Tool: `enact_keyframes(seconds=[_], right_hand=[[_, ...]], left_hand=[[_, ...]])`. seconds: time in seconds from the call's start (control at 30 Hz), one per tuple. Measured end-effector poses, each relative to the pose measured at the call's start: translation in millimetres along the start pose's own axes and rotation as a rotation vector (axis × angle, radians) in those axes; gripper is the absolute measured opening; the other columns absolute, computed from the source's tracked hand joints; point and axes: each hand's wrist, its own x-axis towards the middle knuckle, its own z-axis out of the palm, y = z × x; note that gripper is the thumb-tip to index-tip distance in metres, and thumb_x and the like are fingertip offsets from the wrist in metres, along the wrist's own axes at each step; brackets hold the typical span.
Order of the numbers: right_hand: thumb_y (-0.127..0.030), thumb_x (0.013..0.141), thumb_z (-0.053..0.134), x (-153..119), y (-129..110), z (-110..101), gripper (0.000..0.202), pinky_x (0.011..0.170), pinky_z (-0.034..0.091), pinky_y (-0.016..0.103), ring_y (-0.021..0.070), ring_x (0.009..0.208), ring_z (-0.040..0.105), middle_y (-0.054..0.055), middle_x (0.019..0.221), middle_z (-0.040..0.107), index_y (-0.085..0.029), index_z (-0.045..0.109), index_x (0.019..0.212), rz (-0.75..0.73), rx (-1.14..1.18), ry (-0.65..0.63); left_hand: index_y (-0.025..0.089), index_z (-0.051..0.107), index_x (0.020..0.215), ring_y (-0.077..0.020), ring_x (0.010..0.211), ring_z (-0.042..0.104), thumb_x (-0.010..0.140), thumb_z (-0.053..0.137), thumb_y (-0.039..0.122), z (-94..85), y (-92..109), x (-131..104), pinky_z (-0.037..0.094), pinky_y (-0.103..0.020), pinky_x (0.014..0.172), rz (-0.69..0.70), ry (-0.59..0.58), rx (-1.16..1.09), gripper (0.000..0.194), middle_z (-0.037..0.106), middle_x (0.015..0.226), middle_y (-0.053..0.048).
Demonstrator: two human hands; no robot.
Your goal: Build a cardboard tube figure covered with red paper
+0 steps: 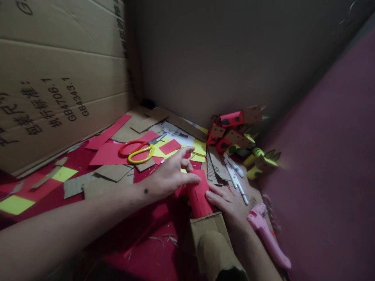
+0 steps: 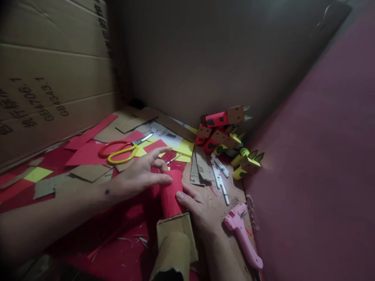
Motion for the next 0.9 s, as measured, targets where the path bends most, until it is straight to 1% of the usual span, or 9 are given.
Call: enact_keyframes(seconds=[0.1,0.27,0.33,0.43,0.5,0.57,0.63,0.73,0.9], right_hand=[[-0.035,0.071,0.071,0.8,3.1,0.7,0.028,0.102,0.039,0.044,0.0292,0.115,0.057,0.001,0.108,0.072,-0.032,0.074,0.099,0.021,0.036,0.026],[-0.042,0.066,0.07,4.3,3.4,2.1,0.047,0.089,0.047,0.045,0.0299,0.095,0.067,0.006,0.092,0.074,-0.025,0.07,0.109,0.129,0.314,-0.325],[-0.045,0.064,0.071,5.4,3.2,2.7,0.048,0.083,0.05,0.043,0.0294,0.089,0.068,0.007,0.086,0.074,-0.024,0.071,0.106,0.151,0.347,-0.356],[-0.045,0.063,0.072,5.8,3.3,3.1,0.046,0.079,0.051,0.041,0.028,0.084,0.069,0.007,0.083,0.074,-0.021,0.072,0.102,0.161,0.353,-0.329],[-0.043,0.063,0.072,5.2,3.1,3.5,0.047,0.078,0.051,0.041,0.0272,0.082,0.069,0.006,0.084,0.074,-0.02,0.071,0.105,0.169,0.375,-0.322],[-0.041,0.064,0.072,4.1,2.6,4.6,0.049,0.078,0.051,0.041,0.0269,0.082,0.069,0.006,0.086,0.074,-0.02,0.069,0.108,0.185,0.385,-0.32],[-0.04,0.065,0.072,2.8,1.9,6.3,0.05,0.078,0.051,0.04,0.0265,0.084,0.068,0.006,0.09,0.074,-0.02,0.068,0.11,0.194,0.378,-0.31],[-0.039,0.065,0.072,0.6,1.2,9.1,0.053,0.081,0.05,0.039,0.0254,0.086,0.068,0.007,0.099,0.073,-0.019,0.066,0.114,0.166,0.388,-0.32],[-0.028,0.065,0.072,-3.0,-0.1,10.7,0.056,0.089,0.047,0.038,0.0246,0.098,0.065,0.006,0.109,0.069,-0.021,0.061,0.12,0.142,0.4,-0.405]], left_hand=[[0.013,0.04,0.133,-0.0157,0.068,0.058,0.071,0.07,0.023,-4.6,2.2,4.0,0.045,-0.035,0.08,-0.064,-0.029,-0.131,0.069,0.058,0.065,0.005],[0.014,0.056,0.115,-0.0182,0.079,0.059,0.084,0.059,0.039,-9.7,2.3,7.1,0.041,-0.036,0.088,-0.003,-0.011,-0.211,0.04,0.064,0.07,0.0],[0.015,0.058,0.11,-0.0188,0.084,0.059,0.088,0.052,0.043,-10.3,2.5,6.2,0.041,-0.035,0.087,0.042,-0.019,-0.181,0.036,0.066,0.076,-0.003],[0.018,0.056,0.114,-0.0187,0.084,0.058,0.08,0.063,0.039,-7.6,2.2,3.3,0.044,-0.033,0.08,0.041,-0.091,-0.115,0.04,0.063,0.083,-0.001],[0.019,0.051,0.119,-0.0169,0.079,0.058,0.07,0.073,0.03,-3.8,1.3,1.6,0.046,-0.03,0.073,0.025,-0.15,-0.138,0.055,0.059,0.08,0.002],[0.019,0.049,0.121,-0.0135,0.069,0.055,0.065,0.075,0.021,0.4,1.0,0.5,0.045,-0.027,0.065,-0.008,-0.191,-0.208,0.062,0.055,0.072,0.006],[0.018,0.049,0.121,-0.0106,0.061,0.052,0.064,0.072,0.015,3.8,1.7,-0.4,0.043,-0.025,0.061,-0.059,-0.197,-0.27,0.062,0.051,0.066,0.008],[0.017,0.05,0.121,-0.01,0.061,0.051,0.063,0.071,0.011,6.4,3.2,-1.6,0.041,-0.024,0.061,-0.085,-0.164,-0.306,0.063,0.052,0.065,0.008],[0.018,0.051,0.122,-0.0109,0.063,0.052,0.068,0.07,0.016,5.7,-0.2,-2.3,0.041,-0.026,0.064,-0.071,-0.207,-0.326,0.058,0.054,0.066,0.007]])
